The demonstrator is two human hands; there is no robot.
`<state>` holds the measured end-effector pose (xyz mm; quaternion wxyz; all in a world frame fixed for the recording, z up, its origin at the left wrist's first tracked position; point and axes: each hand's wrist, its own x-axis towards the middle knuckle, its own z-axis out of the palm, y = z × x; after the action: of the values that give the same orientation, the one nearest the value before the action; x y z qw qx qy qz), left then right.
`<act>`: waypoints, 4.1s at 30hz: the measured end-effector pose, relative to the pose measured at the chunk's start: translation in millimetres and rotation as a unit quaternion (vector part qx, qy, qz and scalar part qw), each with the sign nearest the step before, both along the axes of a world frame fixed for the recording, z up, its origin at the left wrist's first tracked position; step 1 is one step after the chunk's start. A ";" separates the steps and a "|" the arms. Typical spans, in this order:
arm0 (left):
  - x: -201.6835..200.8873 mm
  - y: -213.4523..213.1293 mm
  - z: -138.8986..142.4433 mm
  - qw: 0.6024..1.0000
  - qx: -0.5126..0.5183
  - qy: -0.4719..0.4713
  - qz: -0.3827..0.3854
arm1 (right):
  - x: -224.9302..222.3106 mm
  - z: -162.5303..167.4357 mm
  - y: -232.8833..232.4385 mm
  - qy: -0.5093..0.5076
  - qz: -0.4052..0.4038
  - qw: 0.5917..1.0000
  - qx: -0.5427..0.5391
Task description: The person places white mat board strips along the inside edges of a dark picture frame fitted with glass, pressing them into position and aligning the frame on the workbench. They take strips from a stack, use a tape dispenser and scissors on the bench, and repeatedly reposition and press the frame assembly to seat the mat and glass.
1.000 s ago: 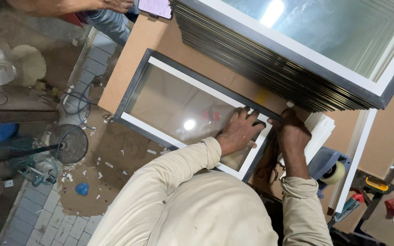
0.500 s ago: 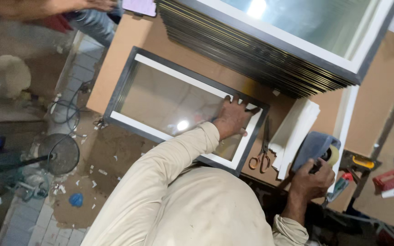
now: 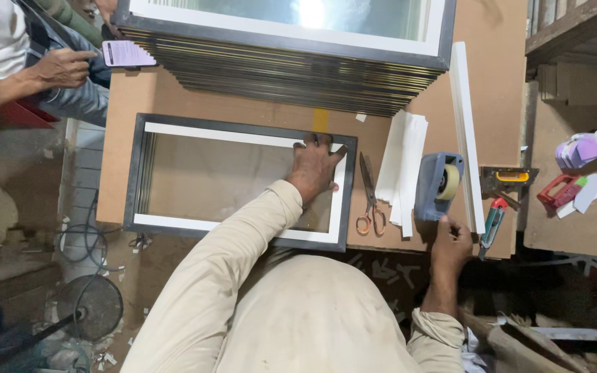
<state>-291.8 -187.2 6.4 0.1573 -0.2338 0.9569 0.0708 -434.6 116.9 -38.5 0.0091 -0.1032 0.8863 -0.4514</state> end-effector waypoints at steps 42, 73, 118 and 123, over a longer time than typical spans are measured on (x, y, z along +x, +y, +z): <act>40.1 5.7 -0.6 0.998 0.017 0.057 -0.005 | 57.1 9.4 15.3 0.035 0.085 0.993 0.072; 293.2 34.7 0.6 0.904 0.062 0.289 0.309 | 36.5 -1.1 -97.4 0.119 0.139 0.954 0.237; 499.9 -223.7 5.8 0.659 0.600 0.368 0.264 | 510.7 97.7 -405.7 -0.047 0.434 0.897 -0.064; 505.7 -233.4 -11.5 0.645 0.582 0.389 0.306 | 504.3 53.4 -423.2 -0.234 0.315 0.910 -0.132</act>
<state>213.9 -420.6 -5.1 -0.1566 -0.3247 0.5658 0.7415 69.7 -306.3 14.9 0.3446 -0.2685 0.7124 -0.5492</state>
